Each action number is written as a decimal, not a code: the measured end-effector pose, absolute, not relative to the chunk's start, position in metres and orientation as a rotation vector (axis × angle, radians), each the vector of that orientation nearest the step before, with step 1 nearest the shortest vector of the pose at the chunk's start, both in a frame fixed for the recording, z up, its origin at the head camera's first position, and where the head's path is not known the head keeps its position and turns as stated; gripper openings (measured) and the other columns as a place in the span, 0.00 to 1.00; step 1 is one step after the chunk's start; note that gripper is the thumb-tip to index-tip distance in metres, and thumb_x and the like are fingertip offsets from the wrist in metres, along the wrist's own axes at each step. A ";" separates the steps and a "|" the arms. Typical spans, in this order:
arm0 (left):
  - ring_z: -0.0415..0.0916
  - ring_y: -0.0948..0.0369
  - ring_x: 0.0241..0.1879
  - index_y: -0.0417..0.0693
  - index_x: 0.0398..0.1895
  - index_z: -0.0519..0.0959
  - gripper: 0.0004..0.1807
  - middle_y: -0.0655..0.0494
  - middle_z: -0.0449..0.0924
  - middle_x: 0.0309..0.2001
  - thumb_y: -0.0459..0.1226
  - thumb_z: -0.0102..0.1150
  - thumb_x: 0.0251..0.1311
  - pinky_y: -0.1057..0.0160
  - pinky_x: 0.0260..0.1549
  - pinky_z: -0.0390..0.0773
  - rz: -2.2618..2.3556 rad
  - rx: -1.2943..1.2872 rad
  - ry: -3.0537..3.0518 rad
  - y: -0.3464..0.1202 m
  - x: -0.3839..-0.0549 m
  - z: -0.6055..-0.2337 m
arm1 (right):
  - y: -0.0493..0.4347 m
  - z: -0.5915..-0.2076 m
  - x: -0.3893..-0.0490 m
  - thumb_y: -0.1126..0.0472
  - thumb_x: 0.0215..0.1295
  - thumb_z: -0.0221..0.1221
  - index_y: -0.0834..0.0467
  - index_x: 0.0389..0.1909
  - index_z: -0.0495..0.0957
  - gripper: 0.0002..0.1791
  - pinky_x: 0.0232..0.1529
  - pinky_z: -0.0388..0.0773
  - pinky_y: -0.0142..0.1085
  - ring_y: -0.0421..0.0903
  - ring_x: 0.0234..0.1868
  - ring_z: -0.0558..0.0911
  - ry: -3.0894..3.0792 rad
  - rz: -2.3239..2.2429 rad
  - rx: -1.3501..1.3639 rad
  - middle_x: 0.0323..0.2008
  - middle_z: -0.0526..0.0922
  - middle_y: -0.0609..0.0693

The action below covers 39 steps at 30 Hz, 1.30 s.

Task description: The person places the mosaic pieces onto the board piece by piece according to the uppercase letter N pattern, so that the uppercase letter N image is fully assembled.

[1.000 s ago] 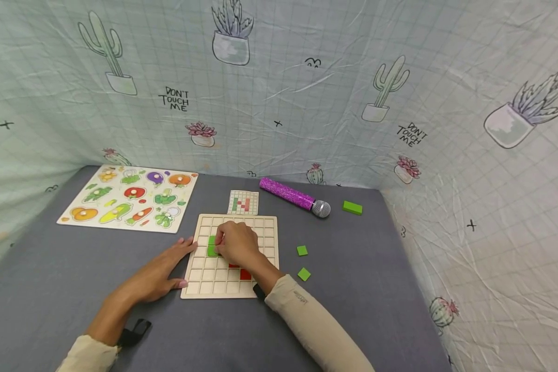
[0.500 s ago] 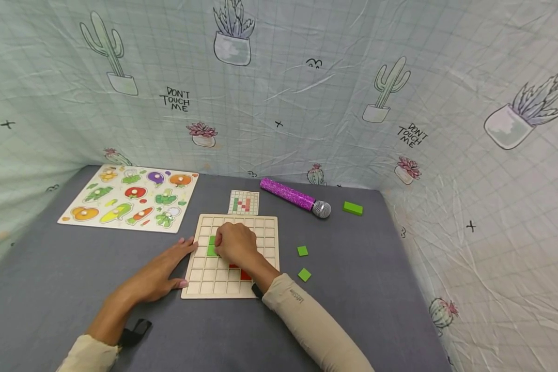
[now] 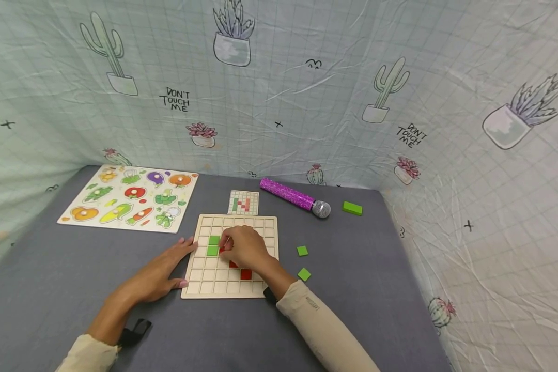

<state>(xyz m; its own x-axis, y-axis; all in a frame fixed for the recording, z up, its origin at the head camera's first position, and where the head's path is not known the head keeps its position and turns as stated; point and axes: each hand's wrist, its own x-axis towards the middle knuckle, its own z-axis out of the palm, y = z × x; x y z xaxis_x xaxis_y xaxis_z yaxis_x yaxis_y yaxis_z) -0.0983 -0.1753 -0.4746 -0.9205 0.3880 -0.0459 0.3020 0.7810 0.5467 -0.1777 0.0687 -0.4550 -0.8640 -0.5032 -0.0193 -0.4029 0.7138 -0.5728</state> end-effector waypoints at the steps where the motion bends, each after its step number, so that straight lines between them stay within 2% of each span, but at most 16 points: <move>1: 0.50 0.35 0.84 0.37 0.81 0.63 0.48 0.37 0.55 0.84 0.34 0.77 0.59 0.31 0.77 0.58 0.827 0.549 2.816 -0.175 -0.098 -0.475 | 0.072 -0.454 -0.177 0.62 0.58 0.77 0.51 0.35 0.89 0.08 0.37 0.75 0.32 0.35 0.31 0.79 2.741 -0.875 -0.727 0.27 0.85 0.39; 11: 0.50 0.35 0.83 0.38 0.81 0.63 0.48 0.37 0.57 0.84 0.34 0.77 0.58 0.31 0.77 0.57 0.818 0.546 2.819 -0.174 -0.098 -0.473 | 0.110 -0.453 -0.172 0.64 0.59 0.76 0.55 0.37 0.88 0.08 0.33 0.75 0.31 0.37 0.28 0.78 2.735 -1.043 -0.696 0.29 0.87 0.45; 23: 0.50 0.35 0.83 0.37 0.81 0.63 0.49 0.37 0.57 0.84 0.34 0.78 0.58 0.31 0.77 0.57 0.828 0.541 2.817 -0.173 -0.098 -0.472 | 0.158 -0.453 -0.166 0.65 0.60 0.77 0.54 0.39 0.88 0.09 0.33 0.74 0.32 0.41 0.29 0.76 2.770 -1.085 -0.545 0.30 0.86 0.44; 29: 0.51 0.35 0.83 0.37 0.81 0.63 0.49 0.37 0.57 0.84 0.34 0.78 0.58 0.31 0.77 0.58 0.822 0.538 2.819 -0.173 -0.097 -0.472 | 0.180 -0.454 -0.162 0.65 0.60 0.77 0.55 0.41 0.89 0.10 0.30 0.73 0.33 0.42 0.28 0.76 2.775 -1.107 -0.448 0.30 0.86 0.44; 39: 0.51 0.35 0.83 0.37 0.80 0.64 0.48 0.37 0.57 0.83 0.34 0.78 0.57 0.31 0.77 0.59 0.820 0.550 2.831 -0.173 -0.097 -0.473 | 0.220 -0.459 -0.163 0.67 0.55 0.79 0.55 0.43 0.90 0.15 0.34 0.75 0.31 0.43 0.31 0.78 2.868 -1.098 -0.436 0.37 0.91 0.50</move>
<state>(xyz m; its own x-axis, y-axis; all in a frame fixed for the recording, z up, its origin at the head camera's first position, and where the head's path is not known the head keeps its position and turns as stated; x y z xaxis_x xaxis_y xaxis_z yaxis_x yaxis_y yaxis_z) -0.0972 -0.1733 -0.4730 -0.9227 0.3840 -0.0351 0.3058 0.7841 0.5401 -0.1635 0.2196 -0.4593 -0.9597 -0.2738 0.0628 -0.2458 0.7100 -0.6599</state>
